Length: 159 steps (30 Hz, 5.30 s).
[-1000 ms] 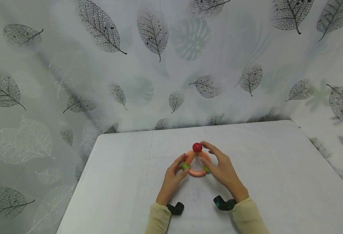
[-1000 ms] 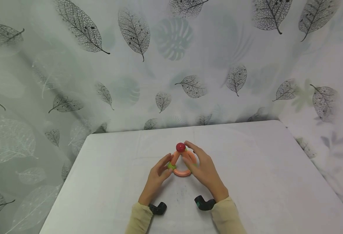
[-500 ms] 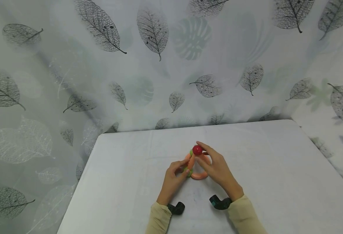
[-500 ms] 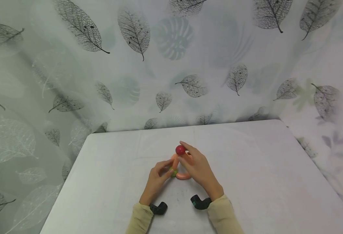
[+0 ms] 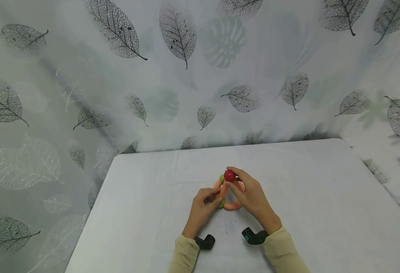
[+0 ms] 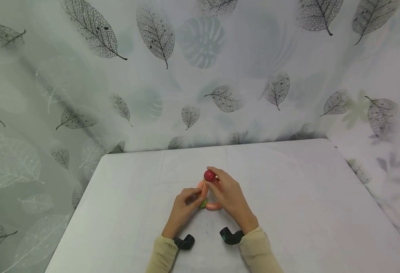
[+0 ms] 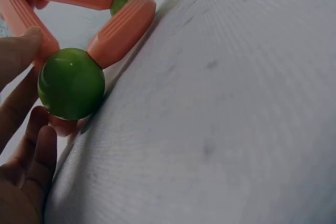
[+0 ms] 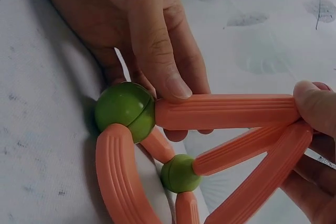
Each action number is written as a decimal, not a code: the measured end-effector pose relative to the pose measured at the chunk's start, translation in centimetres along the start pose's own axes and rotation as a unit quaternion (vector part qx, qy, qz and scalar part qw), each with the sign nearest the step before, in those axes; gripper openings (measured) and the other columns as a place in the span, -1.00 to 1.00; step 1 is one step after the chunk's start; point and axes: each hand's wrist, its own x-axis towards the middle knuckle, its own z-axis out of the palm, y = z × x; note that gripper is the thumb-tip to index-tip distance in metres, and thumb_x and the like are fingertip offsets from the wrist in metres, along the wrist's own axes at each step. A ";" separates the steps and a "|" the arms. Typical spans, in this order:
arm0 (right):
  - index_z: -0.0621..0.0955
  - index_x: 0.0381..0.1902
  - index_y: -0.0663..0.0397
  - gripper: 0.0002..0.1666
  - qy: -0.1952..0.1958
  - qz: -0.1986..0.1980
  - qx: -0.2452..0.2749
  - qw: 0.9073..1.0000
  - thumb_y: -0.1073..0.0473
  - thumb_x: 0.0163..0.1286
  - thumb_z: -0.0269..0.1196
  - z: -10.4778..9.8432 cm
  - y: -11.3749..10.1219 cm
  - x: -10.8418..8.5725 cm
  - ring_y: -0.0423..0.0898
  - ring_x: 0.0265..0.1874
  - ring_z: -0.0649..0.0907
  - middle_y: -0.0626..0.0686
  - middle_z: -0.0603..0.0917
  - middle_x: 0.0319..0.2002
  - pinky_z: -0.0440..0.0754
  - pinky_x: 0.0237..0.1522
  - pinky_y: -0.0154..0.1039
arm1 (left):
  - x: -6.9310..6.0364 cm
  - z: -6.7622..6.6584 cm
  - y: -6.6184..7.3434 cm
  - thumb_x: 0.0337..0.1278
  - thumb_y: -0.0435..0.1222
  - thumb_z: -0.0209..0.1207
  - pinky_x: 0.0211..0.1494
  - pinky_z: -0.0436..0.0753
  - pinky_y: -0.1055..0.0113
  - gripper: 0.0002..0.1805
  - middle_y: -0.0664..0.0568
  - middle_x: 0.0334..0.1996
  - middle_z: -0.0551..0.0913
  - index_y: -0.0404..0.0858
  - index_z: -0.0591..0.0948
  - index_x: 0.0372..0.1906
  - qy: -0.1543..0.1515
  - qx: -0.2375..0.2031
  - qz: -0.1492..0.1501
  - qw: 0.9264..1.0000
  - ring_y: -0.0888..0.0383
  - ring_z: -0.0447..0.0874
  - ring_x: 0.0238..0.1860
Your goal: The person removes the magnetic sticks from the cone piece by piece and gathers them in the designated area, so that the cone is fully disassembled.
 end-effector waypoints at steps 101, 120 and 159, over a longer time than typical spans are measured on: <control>0.49 0.39 0.13 -0.34 -0.064 0.298 -0.099 0.947 0.08 0.41 0.38 -3.5 8.0 -3.3 0.40 0.38 0.33 0.31 0.56 0.32 0.14 0.26 0.42 | 0.4 0.0 0.0 0.16 -0.47 0.42 0.02 0.67 0.34 -0.56 -0.09 -0.01 0.77 -0.15 0.66 0.14 0.070 -0.018 -0.038 0.997 0.07 0.71 0.02; 0.59 0.26 0.17 -0.51 0.025 0.270 -0.044 0.961 0.29 0.39 0.37 -3.9 4.8 -5.4 0.17 0.13 0.57 0.23 0.69 0.14 0.39 0.20 0.12 | 0.5 0.0 0.1 0.25 -0.33 0.41 0.08 0.63 0.36 -0.60 0.00 0.01 0.81 -0.15 0.68 0.18 0.048 0.017 -0.059 0.997 0.05 0.68 0.03; 0.67 0.05 0.10 -0.57 -0.019 0.106 -0.033 0.994 0.30 0.23 0.53 0.4 3.4 -5.5 -0.11 -0.29 0.56 0.01 0.67 -0.13 0.50 -0.28 -0.35 | 0.3 0.5 3.1 0.27 -0.30 0.40 -0.06 0.63 0.20 -0.59 -0.01 0.01 0.75 -0.16 0.61 0.18 0.147 0.079 -0.036 0.985 -0.02 0.66 -0.05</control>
